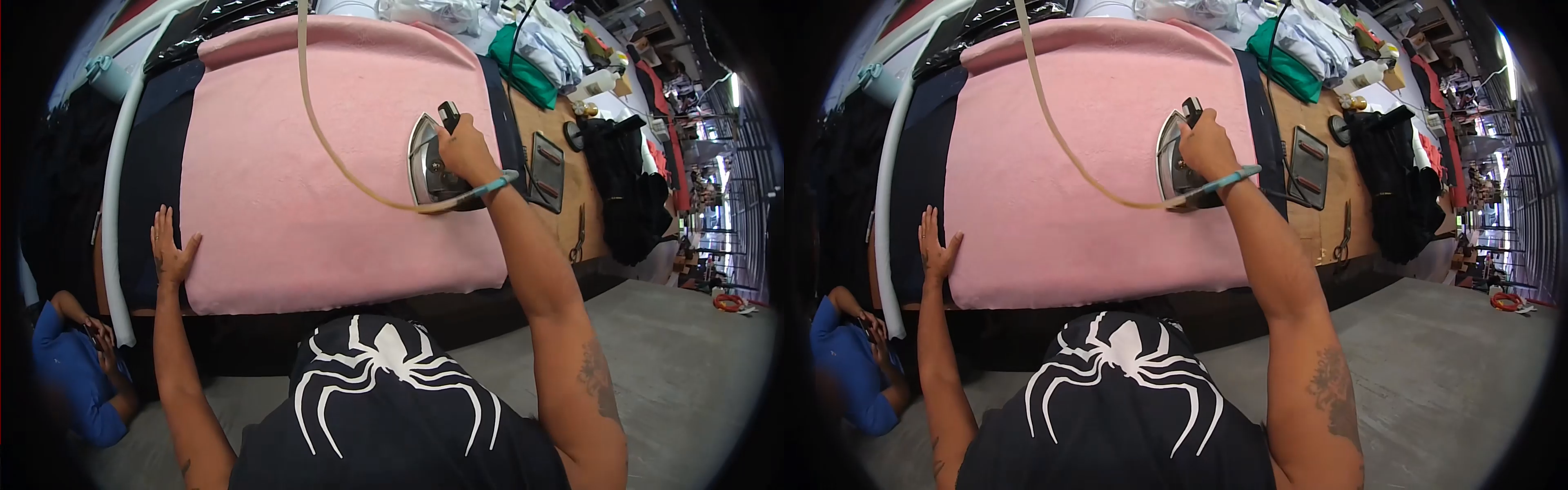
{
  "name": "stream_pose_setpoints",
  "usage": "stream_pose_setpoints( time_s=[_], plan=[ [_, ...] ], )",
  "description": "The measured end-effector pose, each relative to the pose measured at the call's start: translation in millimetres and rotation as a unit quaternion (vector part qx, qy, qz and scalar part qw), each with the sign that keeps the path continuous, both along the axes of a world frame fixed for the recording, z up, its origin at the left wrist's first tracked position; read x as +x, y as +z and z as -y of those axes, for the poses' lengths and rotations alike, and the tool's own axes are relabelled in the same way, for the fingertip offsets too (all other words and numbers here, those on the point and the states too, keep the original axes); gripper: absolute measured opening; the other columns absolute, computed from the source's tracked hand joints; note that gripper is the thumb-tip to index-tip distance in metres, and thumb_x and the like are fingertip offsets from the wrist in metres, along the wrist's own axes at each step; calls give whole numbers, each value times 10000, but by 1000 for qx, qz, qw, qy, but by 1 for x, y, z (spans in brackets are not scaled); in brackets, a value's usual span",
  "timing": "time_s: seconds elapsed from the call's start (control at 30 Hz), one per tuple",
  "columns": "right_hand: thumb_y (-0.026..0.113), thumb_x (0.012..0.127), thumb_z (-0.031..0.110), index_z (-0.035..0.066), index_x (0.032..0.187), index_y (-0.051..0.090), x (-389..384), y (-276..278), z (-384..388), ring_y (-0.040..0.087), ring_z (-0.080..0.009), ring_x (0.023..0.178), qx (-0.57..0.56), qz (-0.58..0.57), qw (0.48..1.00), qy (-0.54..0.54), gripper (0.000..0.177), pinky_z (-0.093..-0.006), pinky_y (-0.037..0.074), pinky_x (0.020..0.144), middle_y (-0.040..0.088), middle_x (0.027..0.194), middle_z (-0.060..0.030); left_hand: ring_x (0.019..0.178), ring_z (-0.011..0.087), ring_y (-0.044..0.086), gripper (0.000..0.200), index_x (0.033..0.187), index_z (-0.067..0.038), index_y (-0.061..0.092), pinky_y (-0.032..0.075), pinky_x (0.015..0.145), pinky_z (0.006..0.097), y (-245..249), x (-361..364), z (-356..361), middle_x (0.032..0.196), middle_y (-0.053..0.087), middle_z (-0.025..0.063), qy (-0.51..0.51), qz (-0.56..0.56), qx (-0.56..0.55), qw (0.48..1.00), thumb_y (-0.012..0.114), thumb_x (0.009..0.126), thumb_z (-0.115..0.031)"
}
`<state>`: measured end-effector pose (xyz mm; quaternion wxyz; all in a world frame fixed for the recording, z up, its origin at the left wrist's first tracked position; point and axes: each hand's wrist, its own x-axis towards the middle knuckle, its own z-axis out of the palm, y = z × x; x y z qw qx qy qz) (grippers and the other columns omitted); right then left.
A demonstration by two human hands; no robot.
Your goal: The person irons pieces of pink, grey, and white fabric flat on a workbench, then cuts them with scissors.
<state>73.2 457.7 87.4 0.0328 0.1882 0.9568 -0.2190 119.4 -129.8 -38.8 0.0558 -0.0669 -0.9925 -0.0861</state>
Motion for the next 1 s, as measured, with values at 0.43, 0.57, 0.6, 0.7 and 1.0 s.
stream_pose_setpoints(
  time_s=[0.43,0.57,0.6,0.7,1.0],
  plan=[
    [631,970,271,-33,1177,471,118,19,35,651,-532,862,-23,-8,1000,10,402,-556,521,725,662,879,-345,1520,339,212,892,1531,-21,335,126,1237,502,4,1,-4,1612,291,192,8,9,1,1000,666,873,-524],
    [617,975,263,-49,1202,460,99,8,46,652,-540,849,-20,-2,1000,17,417,-557,524,726,663,874,-351,1520,340,212,884,1531,-18,336,127,1237,503,3,1,-2,1614,288,193,6,10,2,1000,665,874,-512],
    [617,975,263,-49,1202,460,92,6,46,652,-540,849,-22,0,1000,20,417,-557,524,726,663,874,-351,1519,341,214,882,1531,-19,338,128,1237,502,3,2,-2,1614,288,192,4,8,3,1000,664,875,-511],
    [611,974,275,-61,1177,464,64,3,44,653,-537,862,-17,4,1000,19,419,-561,522,737,660,895,-361,1517,345,217,882,1531,-19,338,128,1237,502,2,1,-1,1613,290,192,2,14,4,1000,666,875,-509],
    [604,969,295,-71,1132,461,40,-1,42,641,-549,913,-14,-5,1000,19,425,-564,514,785,648,935,-385,1510,351,240,876,1521,-20,362,137,1235,503,4,2,-1,1600,318,201,-4,-1,12,1000,680,869,-511]
  ],
)
